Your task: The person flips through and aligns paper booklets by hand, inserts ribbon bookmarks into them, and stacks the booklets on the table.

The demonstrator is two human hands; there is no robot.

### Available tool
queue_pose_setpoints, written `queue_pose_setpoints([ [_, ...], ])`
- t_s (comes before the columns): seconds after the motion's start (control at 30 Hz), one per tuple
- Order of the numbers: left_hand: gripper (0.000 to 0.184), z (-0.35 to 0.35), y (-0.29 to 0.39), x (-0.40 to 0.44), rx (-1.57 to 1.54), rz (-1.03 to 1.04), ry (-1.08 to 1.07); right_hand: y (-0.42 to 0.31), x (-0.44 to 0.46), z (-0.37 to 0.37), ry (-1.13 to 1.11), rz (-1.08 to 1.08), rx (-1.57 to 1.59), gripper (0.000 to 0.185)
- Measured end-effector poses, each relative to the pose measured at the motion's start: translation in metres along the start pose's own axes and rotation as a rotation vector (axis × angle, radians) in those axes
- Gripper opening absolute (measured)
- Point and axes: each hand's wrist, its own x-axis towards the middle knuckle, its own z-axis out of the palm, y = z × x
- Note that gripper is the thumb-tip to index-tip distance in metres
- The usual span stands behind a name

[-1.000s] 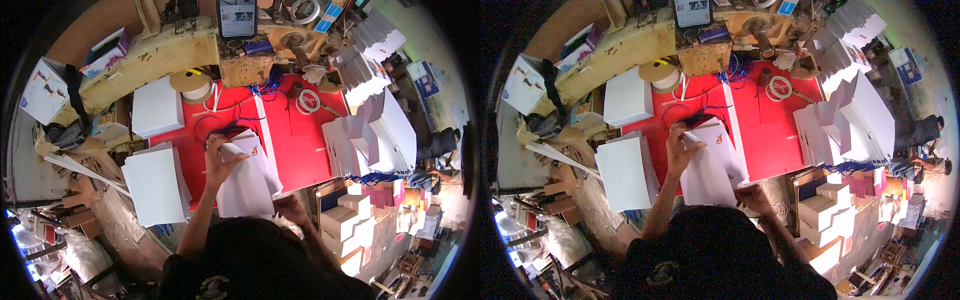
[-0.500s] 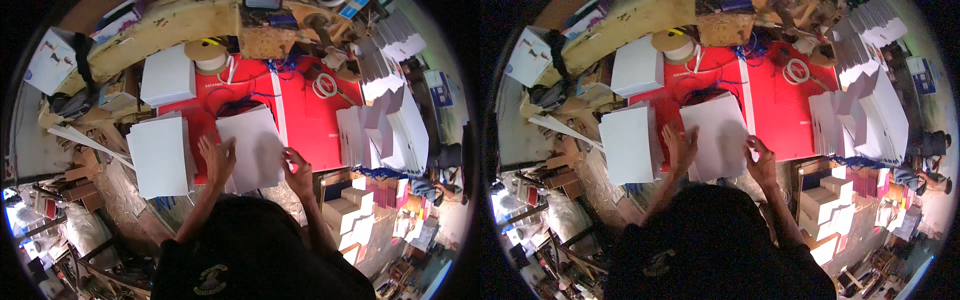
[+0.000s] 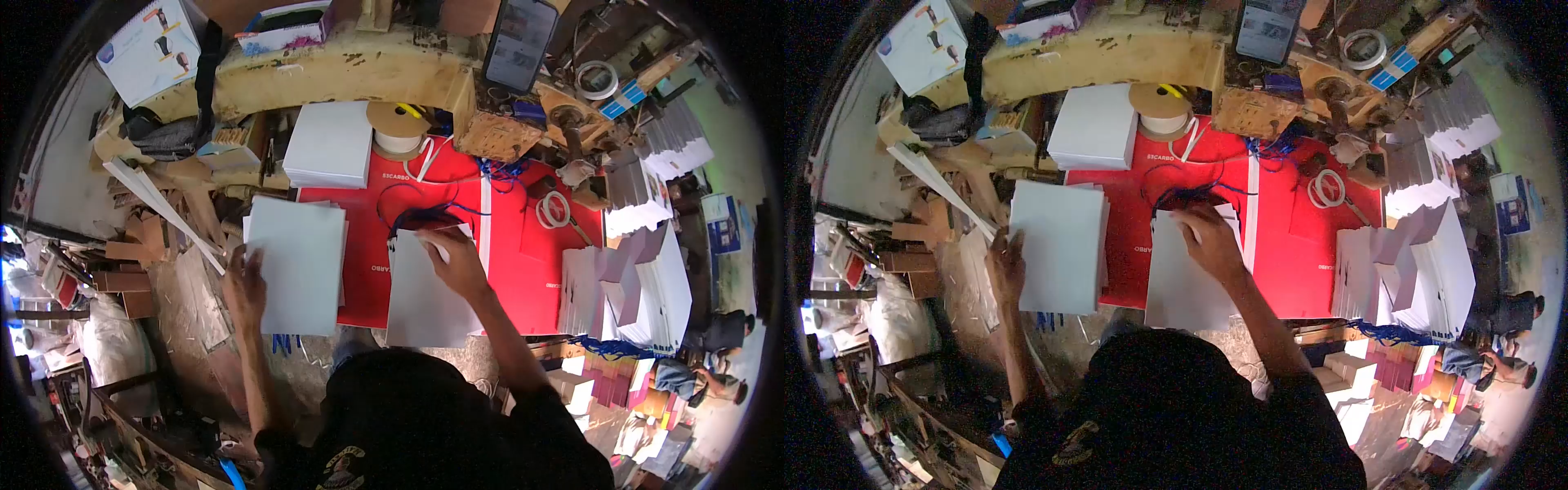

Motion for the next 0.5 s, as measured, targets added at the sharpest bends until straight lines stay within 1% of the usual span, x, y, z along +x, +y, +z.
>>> queue_pose_setpoints([
  [0.03,0.025,0.003,-0.022,0.005,0.063,0.035,0.022,0.009,0.019,0.003,0.008,-0.002,-0.005,0.029],
  [0.07,0.029,0.004,-0.031,0.005,0.167,0.022,0.008,0.018,0.037,0.006,-0.089,-0.124,-0.091,0.03],
  [0.1,0.029,0.005,-0.028,0.001,0.165,0.031,0.01,0.026,0.052,0.011,-0.186,-0.245,-0.177,0.031],
  [0.13,0.032,0.009,-0.018,-0.004,0.348,0.13,0.191,0.035,0.064,0.018,-0.175,-0.245,-0.182,0.031],
  [0.17,0.036,0.016,-0.007,-0.008,0.527,0.228,0.372,0.043,0.073,0.025,-0.256,-0.381,-0.235,0.028],
  [0.2,0.041,0.023,0.009,-0.012,0.204,0.158,0.236,0.049,0.08,0.029,-0.344,-0.515,-0.288,0.025],
  [0.23,0.038,0.04,0.021,-0.019,0.046,0.266,0.161,0.053,0.086,0.03,-0.342,-0.509,-0.294,0.025],
  [0.27,0.037,0.062,0.031,-0.035,-0.114,0.235,0.004,0.055,0.095,0.03,-0.481,-0.572,-0.357,0.021],
  [0.3,0.032,0.09,0.04,-0.046,-0.033,0.384,-0.23,0.057,0.102,0.03,-0.623,-0.632,-0.416,0.018],
  [0.33,0.028,0.118,0.048,-0.057,0.014,0.535,-0.466,0.06,0.108,0.027,-0.627,-0.633,-0.414,0.018],
  [0.37,0.029,0.138,0.077,-0.071,-0.166,0.537,-0.461,0.063,0.113,0.023,-0.608,-0.647,-0.466,0.016],
  [0.4,0.036,0.164,0.094,-0.079,-0.199,0.637,-0.547,0.066,0.115,0.019,-0.588,-0.662,-0.516,0.014],
  [0.43,0.032,0.179,0.114,-0.085,-0.193,0.646,-0.497,0.07,0.116,0.014,-0.598,-0.665,-0.506,0.014],
  [0.47,0.046,0.203,0.117,-0.09,-0.14,0.718,-0.466,0.077,0.116,0.005,-0.515,-0.658,-0.517,0.014],
  [0.5,0.058,0.213,0.121,-0.09,-0.073,0.724,-0.513,0.081,0.115,-0.007,-0.427,-0.649,-0.532,0.015],
])
